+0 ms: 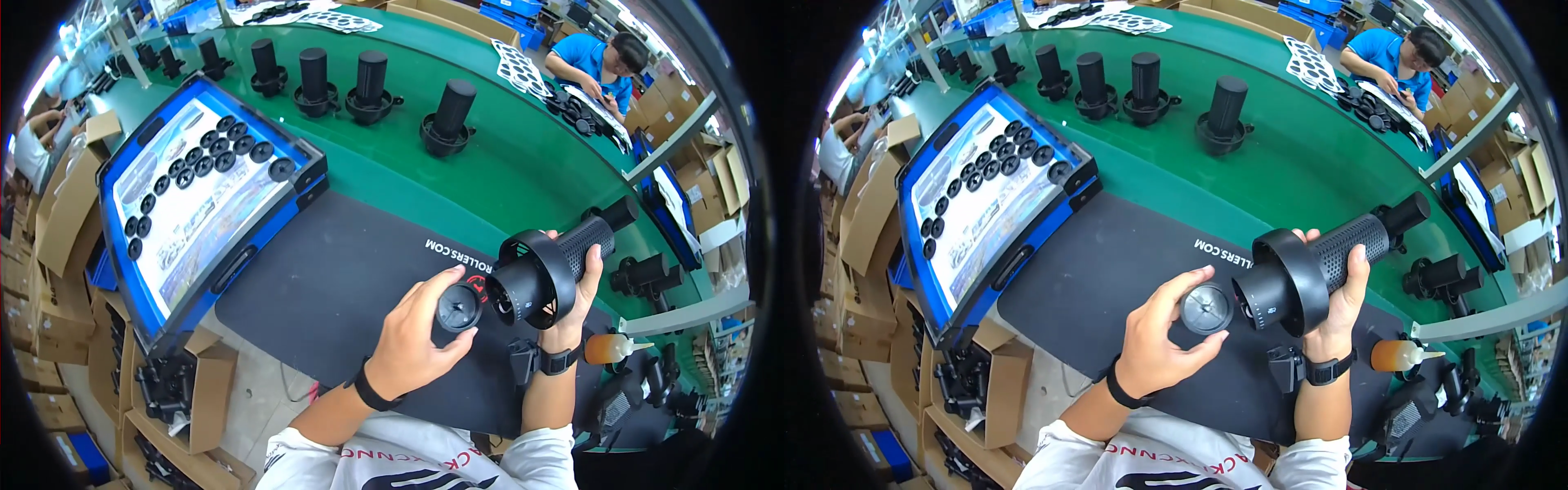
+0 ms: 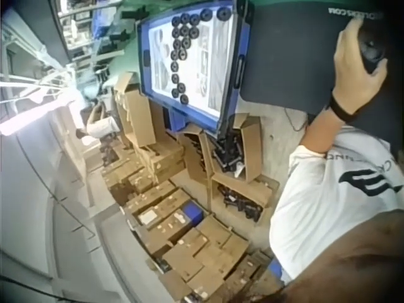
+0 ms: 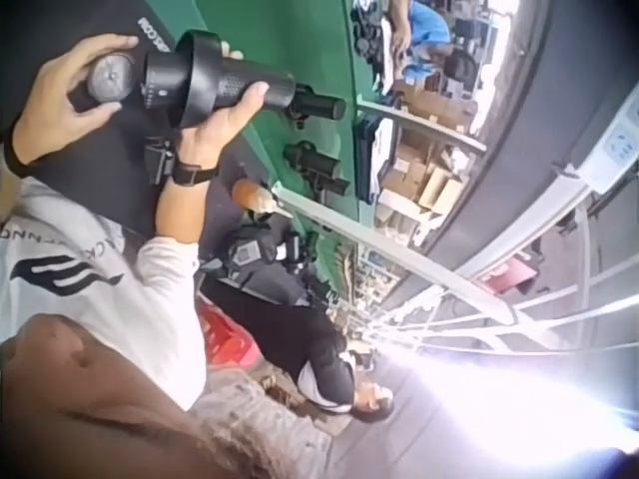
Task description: The person picks up a black cap from a tray, fits it onto the end of a black handle, and presses it into place. They set the assembled unit onto the green workbench and repeat the process with another handle.
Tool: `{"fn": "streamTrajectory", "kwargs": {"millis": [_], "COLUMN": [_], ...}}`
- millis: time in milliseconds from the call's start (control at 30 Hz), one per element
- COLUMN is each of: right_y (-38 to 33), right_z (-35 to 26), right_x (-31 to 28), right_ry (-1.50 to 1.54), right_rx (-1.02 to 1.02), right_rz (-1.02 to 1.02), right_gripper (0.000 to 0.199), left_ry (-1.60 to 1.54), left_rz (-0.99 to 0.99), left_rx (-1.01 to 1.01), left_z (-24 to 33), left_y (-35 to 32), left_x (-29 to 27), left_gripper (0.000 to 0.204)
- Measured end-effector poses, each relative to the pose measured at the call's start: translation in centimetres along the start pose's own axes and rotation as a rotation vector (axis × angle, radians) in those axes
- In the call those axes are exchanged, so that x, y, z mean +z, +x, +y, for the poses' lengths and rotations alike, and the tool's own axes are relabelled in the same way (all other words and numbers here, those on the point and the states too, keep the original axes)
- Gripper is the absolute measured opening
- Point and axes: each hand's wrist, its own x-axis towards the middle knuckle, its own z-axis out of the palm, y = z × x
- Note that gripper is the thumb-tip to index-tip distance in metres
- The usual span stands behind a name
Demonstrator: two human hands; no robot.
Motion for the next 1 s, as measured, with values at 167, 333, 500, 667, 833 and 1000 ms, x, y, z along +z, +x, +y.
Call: {"fn": "streamTrajectory", "kwargs": {"millis": [167, 333, 500, 667, 833, 1000], "right_y": [-0.5, -0.7, -1.3, -1.2, -1.1, -1.0], "right_z": [0.9, 1.3, 2.1, 2.1, 1.8, 2.1], "right_x": [0.5, 0.6, 1.0, 1.0, 0.3, 0.9], "right_ry": [-0.024, -0.043, -0.127, -0.124, -0.286, -0.289], "right_rx": [0.061, 0.069, -0.019, -0.033, -0.107, -0.271], "right_rz": [0.046, 0.027, 0.019, 0.014, -0.142, -0.197], "right_gripper": [0.052, 0.056, 0.05, 0.054, 0.055, 0.066], "left_ry": [-0.045, -0.208, -0.294, -0.26, -0.527, -0.801], "left_rz": [0.064, 0.087, 0.104, 0.101, 0.011, -0.028], "left_rx": [0.031, 0.021, 0.079, 0.148, -0.01, -0.243], "left_z": [-0.3, -1.2, -1.7, -2.1, -2.4, -2.1], "left_y": [-0.7, -1.2, -1.3, -1.0, -1.5, -1.4], "left_x": [0.9, 1.2, 1.4, 1.3, 1.6, 1.4], "left_gripper": [0.063, 0.068, 0.071, 0.068, 0.069, 0.065]}}
